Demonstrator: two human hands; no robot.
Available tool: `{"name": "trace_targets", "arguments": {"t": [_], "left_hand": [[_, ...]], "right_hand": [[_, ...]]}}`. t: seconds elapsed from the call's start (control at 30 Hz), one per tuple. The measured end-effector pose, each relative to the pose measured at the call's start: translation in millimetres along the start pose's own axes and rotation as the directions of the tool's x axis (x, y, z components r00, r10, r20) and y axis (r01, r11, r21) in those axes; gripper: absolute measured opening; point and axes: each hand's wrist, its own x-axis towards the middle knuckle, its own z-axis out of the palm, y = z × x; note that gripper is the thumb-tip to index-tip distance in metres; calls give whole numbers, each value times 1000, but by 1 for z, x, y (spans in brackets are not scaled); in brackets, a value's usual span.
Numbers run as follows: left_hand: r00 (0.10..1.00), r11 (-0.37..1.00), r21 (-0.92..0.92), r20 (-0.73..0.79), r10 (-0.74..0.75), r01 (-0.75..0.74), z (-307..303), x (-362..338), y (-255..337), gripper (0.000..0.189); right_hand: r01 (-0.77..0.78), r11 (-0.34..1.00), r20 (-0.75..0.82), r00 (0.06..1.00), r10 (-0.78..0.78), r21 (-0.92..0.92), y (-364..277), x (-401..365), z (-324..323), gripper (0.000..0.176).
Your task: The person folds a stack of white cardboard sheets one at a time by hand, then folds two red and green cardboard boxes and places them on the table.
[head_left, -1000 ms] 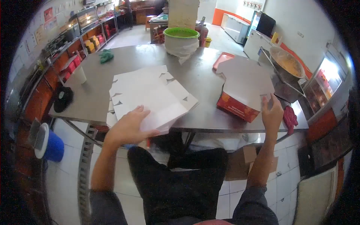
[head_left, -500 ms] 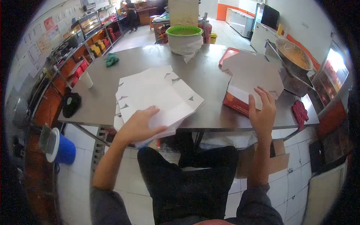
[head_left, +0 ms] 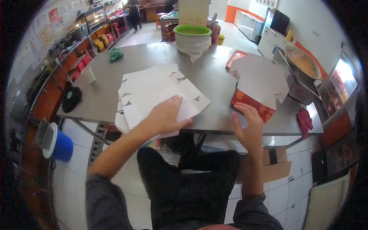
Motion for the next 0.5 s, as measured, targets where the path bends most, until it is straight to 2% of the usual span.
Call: {"name": "trace_targets", "arguments": {"t": [0.03, 0.07, 0.13, 0.27, 0.33, 0.37, 0.43, 0.5], "left_hand": [[999, 997, 81, 46, 5, -8, -3, 4, 5, 74], [999, 997, 76, 39, 4, -7, -10, 6, 9, 74], [938, 987, 77, 307, -159, 143, -27, 11, 15, 72], [940, 985, 114, 302, -157, 128, -28, 9, 4, 70], [971, 995, 44, 219, -95, 88, -26, 6, 2, 59], [971, 995, 44, 219, -94, 87, -28, 5, 4, 59], [968, 995, 23, 232, -100, 97, -34, 3, 8, 47], [976, 989, 97, 178, -125, 109, -28, 5, 2, 40]], "right_hand": [[21, 999, 29, 999, -22, 30, -1, -2, 4, 21], [37, 998, 59, 997, -41, 60, -3, -3, 6, 23], [38, 997, 50, 998, -41, 60, -5, -4, 6, 22], [-7, 996, 55, 998, 2, 91, -6, -8, 7, 21], [-4, 994, 61, 998, -3, 111, -5, -10, 7, 22], [0, 992, 69, 998, -9, 128, -5, -11, 7, 22], [3, 989, 75, 997, -15, 148, -5, -14, 7, 22], [-5, 988, 91, 996, -10, 157, -5, -17, 8, 22]]}}
